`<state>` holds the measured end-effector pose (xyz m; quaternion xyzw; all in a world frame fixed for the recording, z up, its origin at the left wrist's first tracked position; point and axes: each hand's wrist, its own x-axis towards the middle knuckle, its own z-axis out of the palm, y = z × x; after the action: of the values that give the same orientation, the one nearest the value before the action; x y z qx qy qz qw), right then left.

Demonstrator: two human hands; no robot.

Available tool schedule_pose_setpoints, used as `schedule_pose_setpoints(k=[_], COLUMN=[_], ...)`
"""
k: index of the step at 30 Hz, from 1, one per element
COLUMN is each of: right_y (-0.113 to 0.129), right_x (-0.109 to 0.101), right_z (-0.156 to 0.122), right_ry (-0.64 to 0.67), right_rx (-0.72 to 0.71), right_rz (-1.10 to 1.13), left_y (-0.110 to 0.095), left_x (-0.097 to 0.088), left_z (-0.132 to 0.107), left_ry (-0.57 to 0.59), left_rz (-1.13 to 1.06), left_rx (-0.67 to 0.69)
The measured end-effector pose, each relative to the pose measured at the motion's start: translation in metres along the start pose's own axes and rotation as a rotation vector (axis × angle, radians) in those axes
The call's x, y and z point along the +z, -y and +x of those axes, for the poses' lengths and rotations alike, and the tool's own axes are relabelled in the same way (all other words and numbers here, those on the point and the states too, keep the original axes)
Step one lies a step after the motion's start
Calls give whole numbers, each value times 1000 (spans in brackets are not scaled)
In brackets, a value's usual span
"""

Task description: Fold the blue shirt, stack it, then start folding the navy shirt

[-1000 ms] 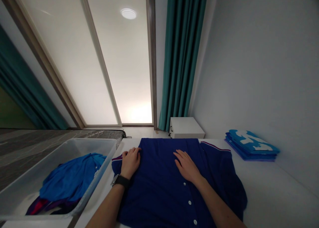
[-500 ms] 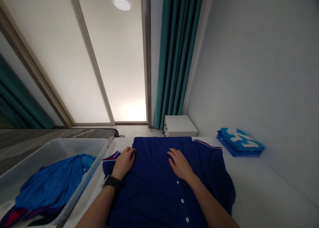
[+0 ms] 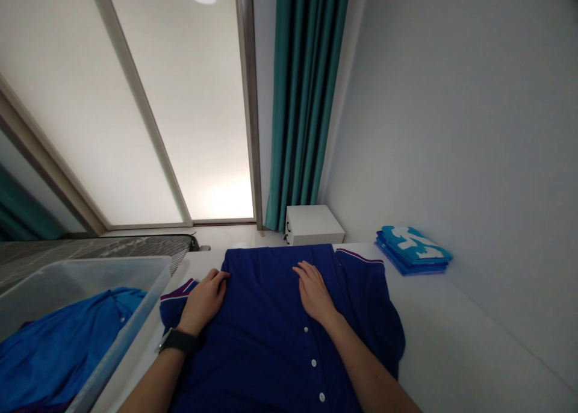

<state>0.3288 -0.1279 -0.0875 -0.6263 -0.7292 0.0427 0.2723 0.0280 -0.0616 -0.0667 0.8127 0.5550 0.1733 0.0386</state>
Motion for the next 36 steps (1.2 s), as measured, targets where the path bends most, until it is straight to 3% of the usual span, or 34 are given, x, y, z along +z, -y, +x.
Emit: schedule_pose_setpoints(k=[6,9,14,18,21,24,31,34,36], right_y=[3,-10,-63,-112,-134,-131,-88,-93,-102], right_x=[-1,-8,-24,-30,-36,-44,-52,-59,-64], right_z=[0,3,-3,-23,-34,-37,-22,-12,-3], right_ry=[1,-46,-222,-214,-195,-188,-67,46,93], right_rx=[-5,8,76,204,330,377,466,602,609], right_rz=[-14,-30,-11,-46,-178,-273,-479,-402,-352], left_y=[1,2,9,14,14,12,3,7,11], left_x=[0,1,7,9,6,1,-3,-7,-11], left_z=[0,1,3,5,4,3,3,12,23], left_ry=[32,35,19,29,33,33,0,53,139], left_rz=[21,6,-28,-41,-30,18,44,21,-5], left_rx=[0,-3,6,-31,-123,-217,-257,-348,-399])
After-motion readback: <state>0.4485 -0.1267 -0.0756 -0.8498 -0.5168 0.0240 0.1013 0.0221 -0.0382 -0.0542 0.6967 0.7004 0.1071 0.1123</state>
